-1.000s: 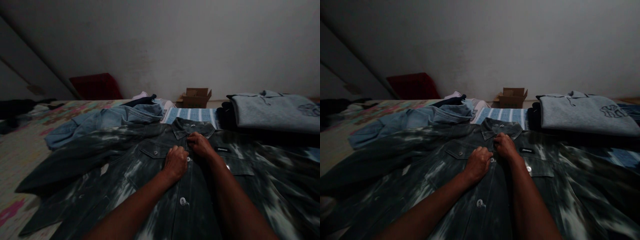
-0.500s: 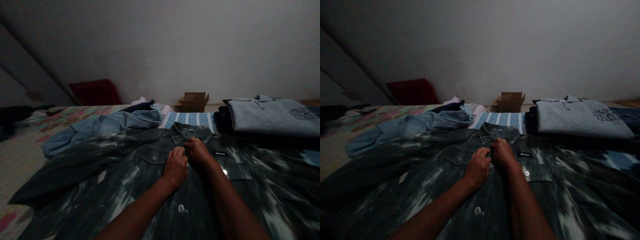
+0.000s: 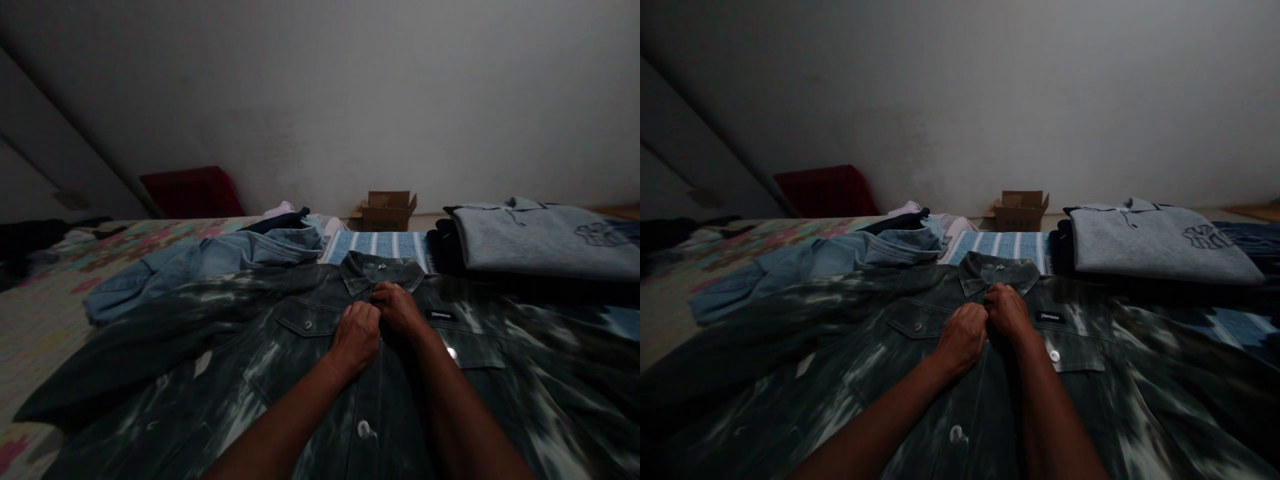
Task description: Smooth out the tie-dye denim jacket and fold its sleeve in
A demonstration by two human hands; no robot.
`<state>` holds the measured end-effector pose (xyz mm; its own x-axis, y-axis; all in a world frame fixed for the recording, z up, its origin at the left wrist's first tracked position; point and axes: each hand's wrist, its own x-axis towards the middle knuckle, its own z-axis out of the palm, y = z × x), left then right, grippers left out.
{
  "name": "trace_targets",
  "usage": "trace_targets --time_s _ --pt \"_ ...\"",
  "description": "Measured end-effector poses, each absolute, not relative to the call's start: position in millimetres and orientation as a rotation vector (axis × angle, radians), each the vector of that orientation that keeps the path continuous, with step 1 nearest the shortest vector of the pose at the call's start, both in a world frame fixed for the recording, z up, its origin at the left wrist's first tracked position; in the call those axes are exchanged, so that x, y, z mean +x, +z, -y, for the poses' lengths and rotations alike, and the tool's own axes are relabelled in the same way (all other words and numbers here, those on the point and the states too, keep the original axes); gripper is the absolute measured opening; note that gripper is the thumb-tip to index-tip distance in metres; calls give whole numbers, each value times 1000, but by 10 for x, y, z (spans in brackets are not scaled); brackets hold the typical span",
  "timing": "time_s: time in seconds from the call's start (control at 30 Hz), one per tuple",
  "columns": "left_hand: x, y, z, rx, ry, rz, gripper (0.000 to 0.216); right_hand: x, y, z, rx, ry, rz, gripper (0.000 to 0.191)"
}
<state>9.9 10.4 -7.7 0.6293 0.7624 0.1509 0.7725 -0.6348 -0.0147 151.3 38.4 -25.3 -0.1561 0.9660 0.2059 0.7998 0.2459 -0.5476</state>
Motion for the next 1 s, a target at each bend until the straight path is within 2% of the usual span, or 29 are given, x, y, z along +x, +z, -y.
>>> trace_targets --time_s 0.2,0.37,0.43,0.6,0.8,1.0 --pt "204 -40 -235 -2728 -186 1384 19 1529 -265 -384 -1584 459 1966 30" --pt "249 -78 -311 -2714 -198 1441 19 1526 -288 -404 -1591 546 1798 62" --pt "241 -105 -333 -2736 -250 1418 18 1521 -295 -414 -1584 588 1730 65" --pt "228 -139 -351 -2810 -343 1372 22 1494 -333 -438 -1523 581 1599 59" --pt "235 -125 -310 -2799 -252 1445 26 1630 -328 -481 -1471 384 1046 35" --pt "223 -133 -310 -2819 -251 1480 32 1753 -267 -487 -1494 328 864 30"
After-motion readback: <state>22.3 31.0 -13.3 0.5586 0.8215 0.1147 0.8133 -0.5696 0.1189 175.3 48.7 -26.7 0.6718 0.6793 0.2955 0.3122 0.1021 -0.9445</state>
